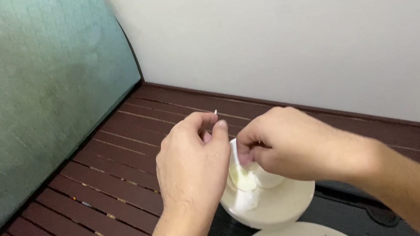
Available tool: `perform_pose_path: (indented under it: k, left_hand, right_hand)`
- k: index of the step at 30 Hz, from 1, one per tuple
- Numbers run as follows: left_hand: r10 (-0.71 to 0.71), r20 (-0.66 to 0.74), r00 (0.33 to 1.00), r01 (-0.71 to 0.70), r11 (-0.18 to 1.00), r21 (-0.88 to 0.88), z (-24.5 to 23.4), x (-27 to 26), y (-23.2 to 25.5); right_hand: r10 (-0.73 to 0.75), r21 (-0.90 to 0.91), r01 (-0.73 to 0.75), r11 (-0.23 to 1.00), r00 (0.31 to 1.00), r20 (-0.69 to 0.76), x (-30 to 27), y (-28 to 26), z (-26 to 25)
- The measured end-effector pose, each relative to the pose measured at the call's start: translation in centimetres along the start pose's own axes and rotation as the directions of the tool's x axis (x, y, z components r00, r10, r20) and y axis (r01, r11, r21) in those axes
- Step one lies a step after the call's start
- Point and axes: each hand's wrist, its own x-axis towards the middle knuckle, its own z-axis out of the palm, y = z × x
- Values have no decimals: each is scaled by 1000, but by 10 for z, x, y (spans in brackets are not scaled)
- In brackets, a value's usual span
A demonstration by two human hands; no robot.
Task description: The recorder is peeling hard-boiled eggs and placing them on top of a plate of rice.
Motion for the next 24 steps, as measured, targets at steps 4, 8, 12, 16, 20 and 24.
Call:
perform_pose_path:
  k: [4,8,12,16,20,24]
  left_hand:
    - [109,-65,992,-109,994,-10,10,9,-14]
    - [90,-42,995,-91,996,-15,8,8,-12]
    - [72,-37,997,-73,997,-27,7,8,-11]
    - [33,16,999,-32,998,-58,3,5,-4]
    - [28,53,998,-22,994,-107,4,4,0]
    - [38,59,998,-30,990,-136,6,4,-1]
  right_hand:
    - [37,53,-37,998,999,-12,3,-4,4]
    - [3,-47,2,999,995,98,2,-9,0]
    - [-36,-135,43,990,998,52,6,4,5]
    - [-218,158,195,968,965,144,7,38,15]
    - [-71,84,57,995,982,174,5,28,8]
    - [15,168,-46,985,984,179,5,29,6]
